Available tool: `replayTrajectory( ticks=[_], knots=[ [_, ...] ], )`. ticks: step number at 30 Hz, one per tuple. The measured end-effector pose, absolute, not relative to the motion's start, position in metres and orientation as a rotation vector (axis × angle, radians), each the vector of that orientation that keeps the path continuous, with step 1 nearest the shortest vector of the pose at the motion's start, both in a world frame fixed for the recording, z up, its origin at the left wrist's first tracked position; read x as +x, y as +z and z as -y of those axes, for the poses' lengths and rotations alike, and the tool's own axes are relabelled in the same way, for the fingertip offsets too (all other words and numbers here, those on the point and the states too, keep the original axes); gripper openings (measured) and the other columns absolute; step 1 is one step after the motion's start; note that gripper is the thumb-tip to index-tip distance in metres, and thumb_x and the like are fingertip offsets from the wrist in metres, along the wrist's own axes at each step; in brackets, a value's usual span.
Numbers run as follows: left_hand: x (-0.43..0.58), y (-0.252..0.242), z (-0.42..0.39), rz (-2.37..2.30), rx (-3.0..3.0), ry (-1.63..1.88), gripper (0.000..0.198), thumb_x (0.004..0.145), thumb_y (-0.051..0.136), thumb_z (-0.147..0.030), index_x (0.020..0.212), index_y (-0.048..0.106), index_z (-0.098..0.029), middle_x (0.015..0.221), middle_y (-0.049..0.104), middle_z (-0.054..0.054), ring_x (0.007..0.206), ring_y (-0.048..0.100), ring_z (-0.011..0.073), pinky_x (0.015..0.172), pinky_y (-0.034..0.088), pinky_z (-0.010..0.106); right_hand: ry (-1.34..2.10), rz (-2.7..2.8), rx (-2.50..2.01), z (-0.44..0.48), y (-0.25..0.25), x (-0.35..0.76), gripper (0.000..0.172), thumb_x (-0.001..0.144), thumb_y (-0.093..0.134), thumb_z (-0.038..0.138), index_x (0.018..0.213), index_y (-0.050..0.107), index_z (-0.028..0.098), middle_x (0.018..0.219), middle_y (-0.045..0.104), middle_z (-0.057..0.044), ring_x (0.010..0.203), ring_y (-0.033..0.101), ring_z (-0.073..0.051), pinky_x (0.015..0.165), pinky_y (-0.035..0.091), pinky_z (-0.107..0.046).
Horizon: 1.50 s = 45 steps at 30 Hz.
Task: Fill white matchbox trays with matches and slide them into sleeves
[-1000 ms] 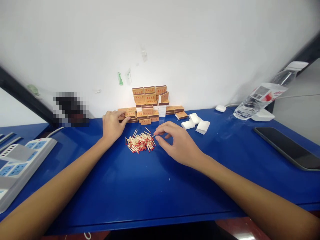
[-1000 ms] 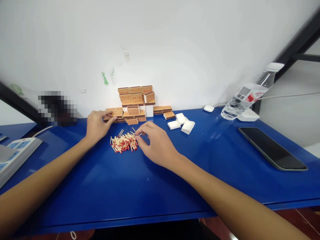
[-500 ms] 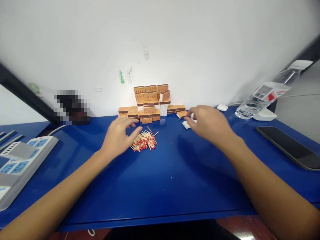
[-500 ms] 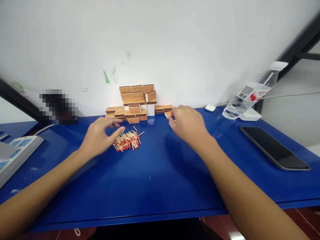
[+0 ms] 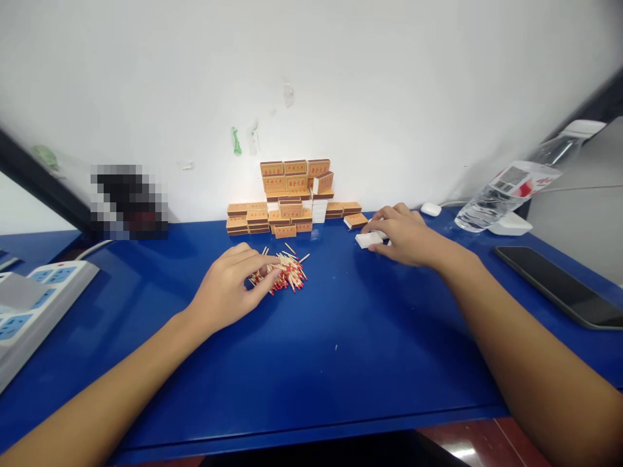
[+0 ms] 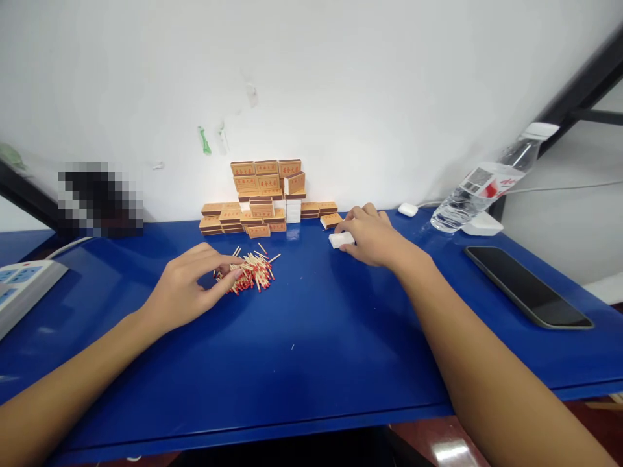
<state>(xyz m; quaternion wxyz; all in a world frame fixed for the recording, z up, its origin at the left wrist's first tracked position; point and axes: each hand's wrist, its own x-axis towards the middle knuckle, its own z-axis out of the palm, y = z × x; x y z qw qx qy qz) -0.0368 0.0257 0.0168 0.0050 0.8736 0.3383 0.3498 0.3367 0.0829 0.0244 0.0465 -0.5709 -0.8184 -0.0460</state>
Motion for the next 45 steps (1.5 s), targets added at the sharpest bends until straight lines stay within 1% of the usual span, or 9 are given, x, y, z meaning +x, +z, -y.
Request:
replayTrajectory(
  ticks=[4,7,13,16,20,22,31,38,45],
  knots=[
    [-0.036,0.016,-0.024,-1.075,2.692,1.102,0.019,0.099,0.065,-0.032,0.109,0.079,-0.025,0.08,0.074,0.002,0.075,0.062,0.0191,0.074,0.051,0.035,-0.055,2.486,-1.538,-0.07,0.038,0.324,0.034,0.088,0.072,0.042,0.115,0.077,0.021,0.12,0.064,-0.017,0.114,0.054,-0.038,0.1,0.044,-0.054],
    [-0.034,0.019,-0.019,-1.009,2.708,1.068,0.021,0.095,0.07,-0.033,0.112,0.078,-0.024,0.081,0.075,0.002,0.073,0.062,0.019,0.073,0.052,0.035,0.222,2.529,-1.236,-0.044,0.051,0.293,0.029,0.089,0.074,0.045,0.11,0.075,0.024,0.112,0.065,-0.012,0.113,0.057,-0.033,0.1,0.047,-0.048],
    [-0.026,0.019,0.0,-0.928,2.728,0.755,0.04,0.083,0.081,-0.052,0.109,0.074,-0.022,0.093,0.08,0.004,0.076,0.074,0.0216,0.067,0.055,0.034,0.606,2.638,-0.948,0.002,0.048,0.237,0.024,0.09,0.078,0.042,0.107,0.074,0.025,0.102,0.069,-0.006,0.101,0.063,-0.026,0.097,0.049,-0.046],
    [-0.022,0.015,0.005,-0.982,2.711,0.641,0.048,0.08,0.082,-0.058,0.111,0.073,-0.023,0.096,0.081,0.004,0.081,0.078,0.0257,0.068,0.058,0.036,0.63,2.488,-1.02,-0.005,0.044,0.234,0.024,0.092,0.075,0.044,0.106,0.076,0.024,0.1,0.072,-0.006,0.094,0.065,-0.023,0.084,0.051,-0.04],
    [-0.02,0.009,0.008,-1.02,2.723,0.601,0.049,0.081,0.079,-0.061,0.109,0.074,-0.022,0.096,0.081,0.006,0.082,0.079,0.0285,0.071,0.06,0.04,0.602,2.205,-1.249,-0.038,0.049,0.228,0.022,0.095,0.068,0.039,0.088,0.077,0.021,0.073,0.069,-0.001,0.065,0.058,-0.015,0.061,0.044,-0.033],
    [-0.02,0.006,0.008,-1.031,2.741,0.586,0.047,0.084,0.076,-0.06,0.109,0.074,-0.021,0.095,0.081,0.007,0.082,0.079,0.0286,0.071,0.061,0.041,0.59,2.181,-1.369,-0.056,0.053,0.215,0.025,0.092,0.068,0.039,0.078,0.076,0.02,0.064,0.065,-0.001,0.058,0.054,-0.015,0.055,0.039,-0.034],
    [-0.021,0.005,0.006,-1.066,2.743,0.482,0.037,0.085,0.076,-0.054,0.102,0.076,-0.021,0.091,0.081,0.007,0.081,0.078,0.0296,0.067,0.058,0.04,0.483,2.618,-1.699,-0.083,0.067,0.156,0.034,0.085,0.073,0.041,0.06,0.064,0.02,0.055,0.054,-0.004,0.056,0.049,-0.017,0.054,0.035,-0.036],
    [-0.021,0.007,0.006,-1.073,2.726,0.446,0.034,0.088,0.073,-0.053,0.104,0.077,-0.023,0.092,0.08,0.002,0.084,0.077,0.0261,0.068,0.055,0.037,0.54,2.762,-1.764,-0.083,0.081,0.161,0.021,0.084,0.068,0.028,0.067,0.065,0.017,0.061,0.055,-0.002,0.058,0.049,-0.015,0.055,0.038,-0.032],
    [-0.021,0.007,0.005,-1.067,2.737,0.423,0.034,0.089,0.072,-0.054,0.104,0.076,-0.023,0.093,0.079,0.002,0.085,0.077,0.0259,0.066,0.053,0.036,0.469,2.792,-1.791,-0.083,0.079,0.154,0.027,0.088,0.069,0.04,0.076,0.069,0.016,0.068,0.061,-0.005,0.061,0.052,-0.015,0.055,0.038,-0.032]
  ],
)
